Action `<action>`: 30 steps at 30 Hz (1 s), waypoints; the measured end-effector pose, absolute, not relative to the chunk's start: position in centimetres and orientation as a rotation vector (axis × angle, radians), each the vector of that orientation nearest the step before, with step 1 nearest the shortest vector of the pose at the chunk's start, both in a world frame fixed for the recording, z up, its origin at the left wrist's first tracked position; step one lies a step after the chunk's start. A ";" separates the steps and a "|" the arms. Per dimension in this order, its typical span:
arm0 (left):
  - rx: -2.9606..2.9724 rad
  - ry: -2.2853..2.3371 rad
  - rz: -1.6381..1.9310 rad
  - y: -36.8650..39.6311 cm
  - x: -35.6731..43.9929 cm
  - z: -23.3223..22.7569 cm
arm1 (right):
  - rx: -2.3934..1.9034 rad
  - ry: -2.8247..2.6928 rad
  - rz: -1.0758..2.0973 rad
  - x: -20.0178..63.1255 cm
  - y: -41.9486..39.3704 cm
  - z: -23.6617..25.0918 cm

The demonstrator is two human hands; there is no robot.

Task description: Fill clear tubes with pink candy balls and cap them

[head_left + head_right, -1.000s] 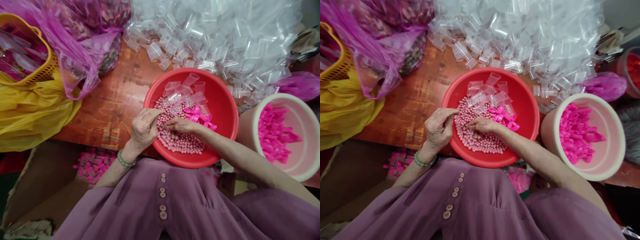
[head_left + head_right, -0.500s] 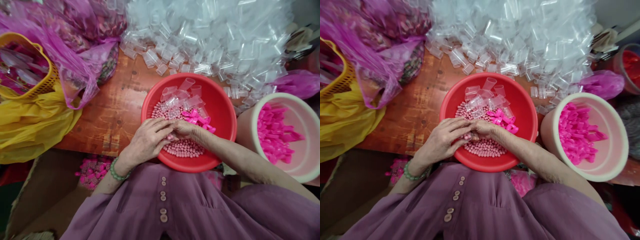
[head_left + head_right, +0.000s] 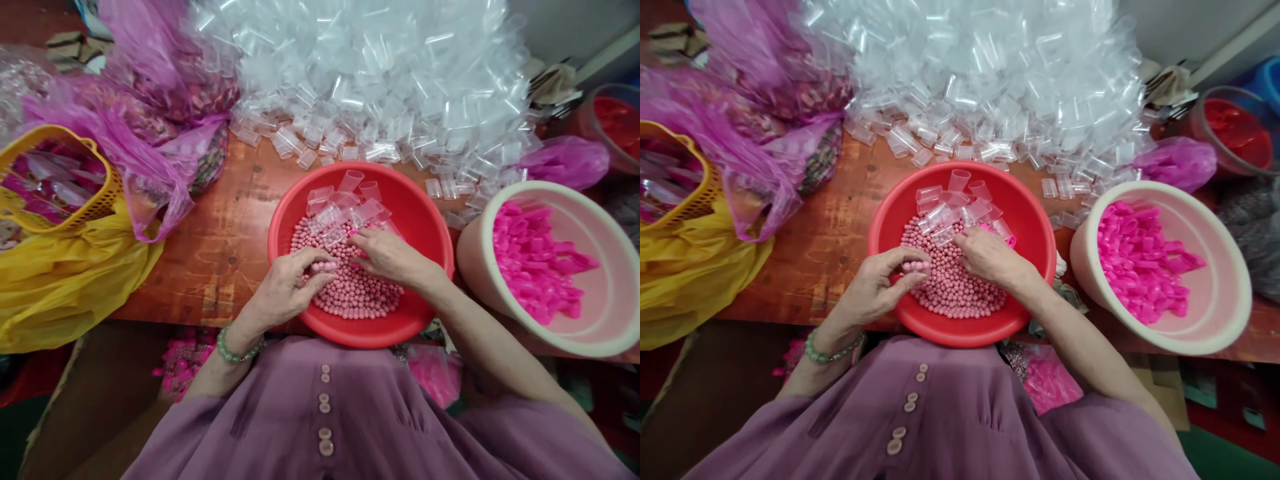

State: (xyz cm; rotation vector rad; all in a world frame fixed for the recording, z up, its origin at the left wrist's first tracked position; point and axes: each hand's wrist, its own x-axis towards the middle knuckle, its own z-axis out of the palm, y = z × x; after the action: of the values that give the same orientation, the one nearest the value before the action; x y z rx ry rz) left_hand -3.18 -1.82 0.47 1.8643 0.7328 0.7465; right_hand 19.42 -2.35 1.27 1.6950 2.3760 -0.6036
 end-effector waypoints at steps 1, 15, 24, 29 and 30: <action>1.772 0.751 0.731 -1.8 -3.1 0.5 | 1.689 2.325 -0.455 19.8 -2.6 1.0; 1.216 0.816 0.753 -1.0 -1.6 0.0 | 1.542 2.175 -0.696 17.5 -5.7 -0.2; 1.050 0.750 0.738 -0.1 -1.5 -0.5 | 1.652 2.252 -0.813 18.5 -4.8 0.0; 0.993 0.676 0.705 -0.2 -1.3 -0.5 | 2.347 2.718 -1.132 18.8 -3.9 2.6; 0.992 0.667 0.697 -0.2 -1.3 -0.5 | 2.447 2.767 -1.170 18.4 -3.7 3.1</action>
State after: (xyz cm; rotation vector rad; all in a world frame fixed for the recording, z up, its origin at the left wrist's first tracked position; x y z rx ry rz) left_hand -1.27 -0.20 -0.50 0.9915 0.6665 0.6971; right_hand 18.41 -3.72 3.07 2.4470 2.7667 -1.1700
